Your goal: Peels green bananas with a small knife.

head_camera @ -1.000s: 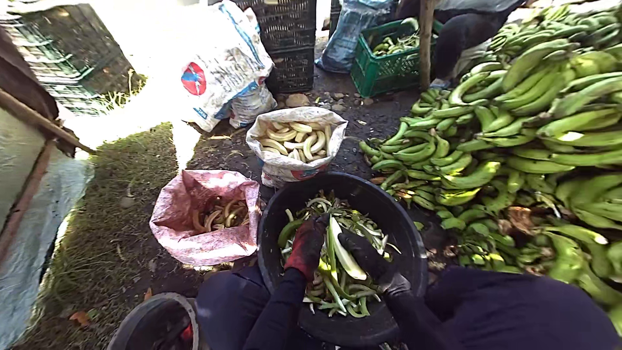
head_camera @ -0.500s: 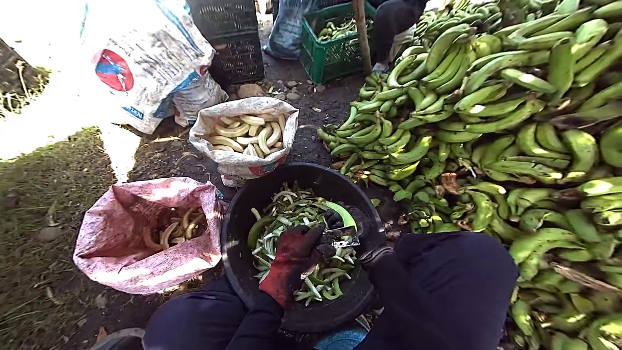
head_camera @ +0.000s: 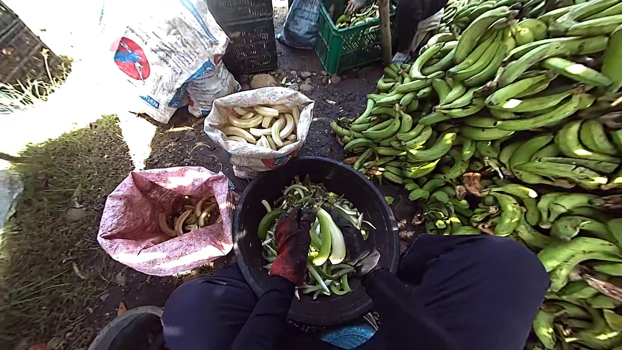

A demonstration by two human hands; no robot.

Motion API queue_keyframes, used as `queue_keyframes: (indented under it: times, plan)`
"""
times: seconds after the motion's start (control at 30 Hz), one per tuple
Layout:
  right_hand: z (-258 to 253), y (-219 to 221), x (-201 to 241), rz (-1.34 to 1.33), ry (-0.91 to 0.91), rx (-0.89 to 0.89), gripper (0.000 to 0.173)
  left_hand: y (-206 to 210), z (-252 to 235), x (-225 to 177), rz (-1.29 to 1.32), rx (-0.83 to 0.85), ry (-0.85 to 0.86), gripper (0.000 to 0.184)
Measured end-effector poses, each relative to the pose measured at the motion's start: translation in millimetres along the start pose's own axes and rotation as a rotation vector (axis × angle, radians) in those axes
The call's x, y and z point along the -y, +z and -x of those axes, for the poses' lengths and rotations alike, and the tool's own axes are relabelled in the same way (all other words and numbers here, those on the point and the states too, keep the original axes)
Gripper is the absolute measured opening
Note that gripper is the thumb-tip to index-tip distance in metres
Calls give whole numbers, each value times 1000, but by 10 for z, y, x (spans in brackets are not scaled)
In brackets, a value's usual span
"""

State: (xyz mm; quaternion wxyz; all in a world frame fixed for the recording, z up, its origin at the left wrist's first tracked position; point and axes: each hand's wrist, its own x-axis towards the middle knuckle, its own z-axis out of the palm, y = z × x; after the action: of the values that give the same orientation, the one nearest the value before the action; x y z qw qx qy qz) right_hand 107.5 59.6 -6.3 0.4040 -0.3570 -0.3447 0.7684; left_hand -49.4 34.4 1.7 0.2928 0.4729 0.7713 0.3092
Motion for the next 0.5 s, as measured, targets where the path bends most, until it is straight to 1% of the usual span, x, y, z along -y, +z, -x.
queue_keyframes:
  times: [0.03, 0.1, 0.17, 0.27, 0.33, 0.37, 0.43, 0.47, 0.5]
  plan:
    - [8, -18, 6, 13, 42, 33, 45, -27, -26, 29, 44, 3, -41, 49]
    - [4, -75, 4, -42, 137, 67, 47, -64, -35, 63, 130, 9, -86, 51]
    - [-11, -168, 22, -141, 174, 90, 48, -79, -1, 53, 188, 28, -62, 49]
    - [-82, -285, 14, -296, 166, -17, 51, -62, 145, 8, 171, 173, 82, 45]
    - [-162, -380, -10, -335, 126, -57, 54, -36, 230, -24, 53, 287, 201, 44]
    - [-164, -388, 5, -379, 101, -100, 52, -17, 260, -30, -24, 328, 277, 46]
    - [-90, -254, 143, -483, 163, -161, 54, 7, 303, -47, -169, 351, 416, 56]
    - [-58, -231, 159, -509, 174, -146, 53, 14, 319, -58, -211, 335, 437, 58]
    - [-42, -264, 113, -501, 161, -74, 51, 29, 325, -53, -237, 297, 442, 60]
